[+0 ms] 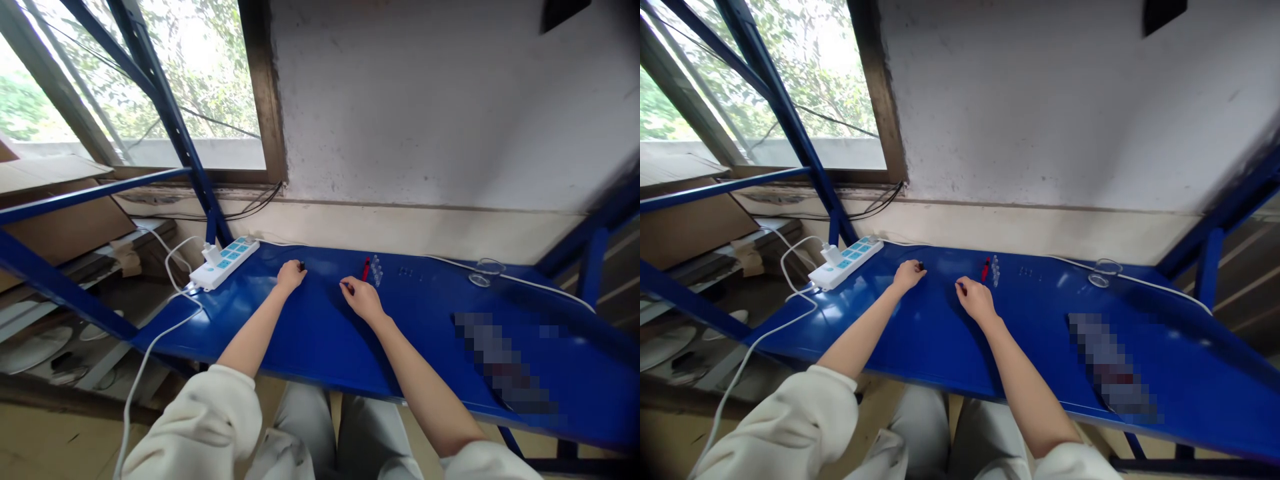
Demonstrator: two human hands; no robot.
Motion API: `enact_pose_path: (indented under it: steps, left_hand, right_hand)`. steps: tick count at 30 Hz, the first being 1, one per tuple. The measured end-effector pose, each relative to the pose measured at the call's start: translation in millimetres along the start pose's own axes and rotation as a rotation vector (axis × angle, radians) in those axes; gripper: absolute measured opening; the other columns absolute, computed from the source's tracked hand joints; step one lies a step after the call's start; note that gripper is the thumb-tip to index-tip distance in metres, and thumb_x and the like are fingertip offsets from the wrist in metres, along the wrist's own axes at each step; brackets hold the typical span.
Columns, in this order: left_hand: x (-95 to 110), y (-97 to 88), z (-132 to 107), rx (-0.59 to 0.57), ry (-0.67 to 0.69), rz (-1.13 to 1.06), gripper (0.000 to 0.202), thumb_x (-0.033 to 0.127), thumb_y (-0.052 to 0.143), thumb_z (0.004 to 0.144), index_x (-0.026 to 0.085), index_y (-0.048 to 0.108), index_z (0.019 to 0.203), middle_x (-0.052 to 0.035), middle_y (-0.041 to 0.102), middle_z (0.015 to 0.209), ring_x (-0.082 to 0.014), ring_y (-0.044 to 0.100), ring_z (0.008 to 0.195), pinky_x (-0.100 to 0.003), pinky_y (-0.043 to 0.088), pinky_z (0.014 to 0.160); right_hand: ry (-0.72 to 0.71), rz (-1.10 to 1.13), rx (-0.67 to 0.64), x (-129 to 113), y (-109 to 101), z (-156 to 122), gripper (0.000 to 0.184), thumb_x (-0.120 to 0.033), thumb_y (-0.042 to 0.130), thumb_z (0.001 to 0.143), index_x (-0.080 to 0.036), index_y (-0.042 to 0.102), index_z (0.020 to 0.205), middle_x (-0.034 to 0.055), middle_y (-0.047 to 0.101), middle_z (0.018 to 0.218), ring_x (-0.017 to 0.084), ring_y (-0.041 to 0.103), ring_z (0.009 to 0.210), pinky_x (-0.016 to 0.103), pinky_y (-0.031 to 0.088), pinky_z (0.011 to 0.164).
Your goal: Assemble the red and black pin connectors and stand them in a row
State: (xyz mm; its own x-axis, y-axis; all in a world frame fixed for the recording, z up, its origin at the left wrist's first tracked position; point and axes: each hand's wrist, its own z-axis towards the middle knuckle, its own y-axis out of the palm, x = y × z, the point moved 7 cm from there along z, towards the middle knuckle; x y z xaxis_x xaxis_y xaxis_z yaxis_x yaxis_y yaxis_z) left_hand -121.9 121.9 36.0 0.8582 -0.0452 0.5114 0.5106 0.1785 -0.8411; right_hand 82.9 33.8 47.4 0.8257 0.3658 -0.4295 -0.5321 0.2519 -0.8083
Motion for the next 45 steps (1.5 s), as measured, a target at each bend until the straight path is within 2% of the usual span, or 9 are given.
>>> enact_pose_path:
  steps: [9,16,19,22,26,29,34,39,45]
  left_hand:
    - [-3.8,11.0,-0.1,0.01,-0.084,-0.052,0.013,0.026,0.065,0.064,0.018,0.055,0.06,-0.0047,0.062,0.067,-0.0185,0.058,0.068,-0.026,0.04,0.059]
    - [-11.9,10.2,-6.6,-0.038,-0.175,-0.097,0.033,0.035,0.072,0.054,0.016,0.057,0.076,-0.0084,0.06,0.079,-0.0246,0.057,0.083,-0.03,0.042,0.068]
    - [-1.3,-9.5,-23.8,0.184,-0.167,-0.1,0.064,0.037,0.077,0.045,0.015,0.052,0.099,-0.0135,0.056,0.097,-0.0315,0.049,0.1,-0.037,0.04,0.077]
    - [39.2,-24.1,-52.0,0.407,0.007,-0.124,0.063,0.032,0.067,0.063,0.018,0.04,0.118,-0.012,0.048,0.111,-0.0276,0.044,0.104,-0.04,0.038,0.082]
    - [115.6,7.6,-79.4,0.207,0.411,-0.064,0.047,0.027,0.049,0.079,0.023,0.037,0.123,-0.0086,0.045,0.117,-0.0226,0.043,0.104,-0.036,0.036,0.086]
    - [143.4,45.6,-85.9,0.023,0.478,0.05,0.054,0.03,0.044,0.082,0.025,0.026,0.133,-0.0103,0.039,0.126,-0.027,0.039,0.108,-0.04,0.036,0.083]
    - [153.4,79.4,-77.9,-0.055,0.46,0.185,0.05,0.023,0.042,0.083,0.022,0.03,0.131,-0.0125,0.04,0.127,-0.0292,0.039,0.108,-0.042,0.034,0.082]
    - [159.4,71.8,-68.0,0.091,0.538,0.18,0.022,0.016,0.04,0.084,0.015,0.054,0.1,-0.0113,0.055,0.101,-0.0251,0.045,0.097,-0.038,0.034,0.078]
    - [145.5,62.7,-62.5,0.14,0.488,0.03,0.002,0.018,0.054,0.078,0.017,0.055,0.077,-0.0063,0.058,0.085,-0.0216,0.049,0.086,-0.034,0.035,0.073]
  right_hand:
    - [0.046,0.093,0.324,2.1,-42.4,-1.9,0.029,-0.033,0.035,0.086,-0.018,0.059,0.092,0.0037,0.063,0.071,0.013,0.058,0.063,0.022,0.041,0.062]
    - [0.315,0.027,0.596,50.8,-99.0,-15.6,0.029,-0.034,0.037,0.083,-0.014,0.057,0.09,0.008,0.062,0.074,0.018,0.057,0.07,0.028,0.041,0.067]
    - [0.527,-0.037,0.462,84.3,-92.5,-21.3,0.023,-0.027,0.041,0.079,-0.016,0.056,0.093,0.0081,0.063,0.078,0.02,0.058,0.073,0.028,0.039,0.063]
    - [0.662,-0.08,0.165,110.8,-66.1,-23.3,0.023,-0.024,0.047,0.075,-0.015,0.056,0.094,0.009,0.063,0.082,0.021,0.058,0.077,0.027,0.038,0.06]
    - [0.624,-0.088,-0.002,121.9,-40.4,-20.7,0.026,-0.03,0.052,0.073,-0.016,0.058,0.094,0.0091,0.062,0.093,0.02,0.057,0.085,0.027,0.04,0.064]
    - [0.599,-0.076,-0.034,121.4,-30.3,-18.9,0.029,-0.037,0.055,0.072,-0.018,0.06,0.093,0.007,0.062,0.094,0.02,0.057,0.087,0.028,0.04,0.066]
    - [0.593,-0.125,-0.008,113.3,-27.9,-18.1,0.027,-0.037,0.056,0.072,-0.02,0.062,0.091,0.0063,0.062,0.093,0.021,0.055,0.089,0.029,0.039,0.065]
    - [0.575,-0.164,0.031,107.1,-27.9,-17.9,0.025,-0.038,0.055,0.074,-0.02,0.062,0.09,0.0063,0.061,0.093,0.023,0.053,0.091,0.031,0.038,0.067]
    - [0.575,-0.182,0.03,102.3,-25.3,-17.8,0.023,-0.035,0.052,0.076,-0.02,0.061,0.091,0.0076,0.059,0.097,0.024,0.051,0.093,0.033,0.037,0.069]
